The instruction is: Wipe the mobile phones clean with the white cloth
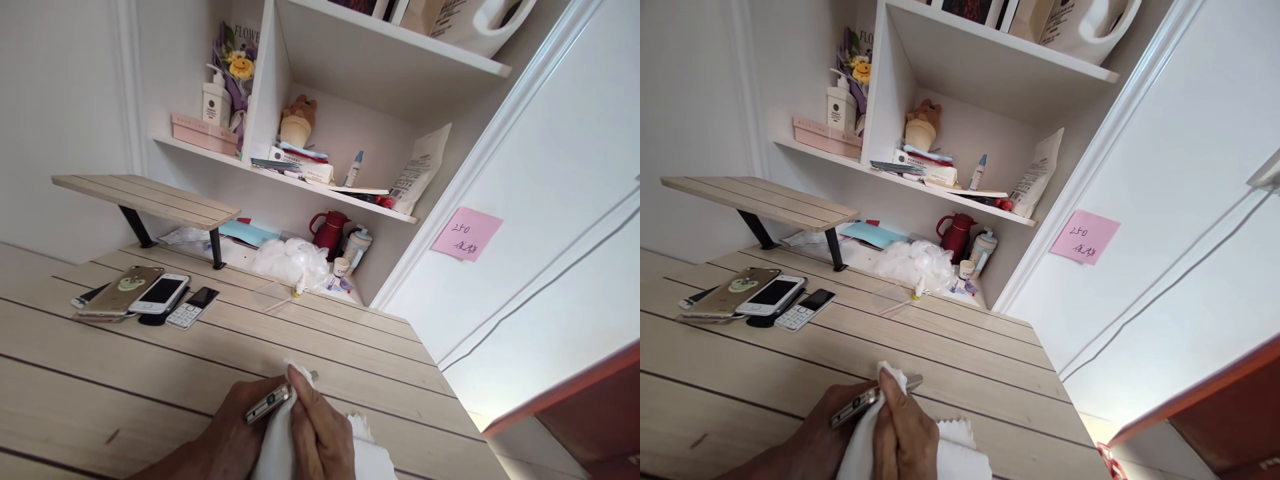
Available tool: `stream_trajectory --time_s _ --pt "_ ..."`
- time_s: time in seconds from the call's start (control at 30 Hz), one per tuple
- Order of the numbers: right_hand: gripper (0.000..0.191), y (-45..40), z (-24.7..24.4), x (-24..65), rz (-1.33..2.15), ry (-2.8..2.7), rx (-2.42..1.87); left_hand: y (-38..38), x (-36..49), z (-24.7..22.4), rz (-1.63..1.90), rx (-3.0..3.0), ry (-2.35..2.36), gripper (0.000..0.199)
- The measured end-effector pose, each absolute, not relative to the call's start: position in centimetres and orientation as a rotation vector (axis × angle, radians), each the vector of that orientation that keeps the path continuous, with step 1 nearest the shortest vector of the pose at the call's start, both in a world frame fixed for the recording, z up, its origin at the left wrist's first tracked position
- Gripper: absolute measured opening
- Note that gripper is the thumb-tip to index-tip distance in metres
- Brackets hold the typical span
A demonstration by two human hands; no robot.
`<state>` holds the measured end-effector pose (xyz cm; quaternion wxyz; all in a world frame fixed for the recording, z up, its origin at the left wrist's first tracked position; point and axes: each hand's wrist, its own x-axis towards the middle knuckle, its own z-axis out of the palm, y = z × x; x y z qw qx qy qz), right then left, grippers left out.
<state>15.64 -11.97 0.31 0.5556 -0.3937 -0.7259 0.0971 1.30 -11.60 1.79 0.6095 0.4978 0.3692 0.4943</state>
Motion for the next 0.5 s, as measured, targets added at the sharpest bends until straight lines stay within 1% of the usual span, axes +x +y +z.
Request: stream_trajectory --time_s 0.1,0.2,0.27,0.4,0.5 --pt "0.034 -11.9 0.2 15.5 0.235 -1.709 -0.918 -11.7 1.5 2.7 1.12 1.004 0.839 0.026" --pt "0.035 -12.3 0.2 15.3 0.234 -1.726 -0.842 -11.8 1.7 2.1 1.126 0.925 0.8 0.036" --pt "0.033 -12.4 0.2 15.3 0.24 -1.694 -0.861 -11.7 1.5 1.7 1.111 0.933 0.803 0.033" --pt "0.031 -11.7 0.3 15.7 0.354 -1.637 -1.075 -11.4 1.0 1.8 1.105 1.154 0.876 0.017" --pt "0.034 -11.8 0.5 15.6 0.43 -1.622 -1.174 -11.3 1.0 2.3 1.113 1.2 0.949 0.016"
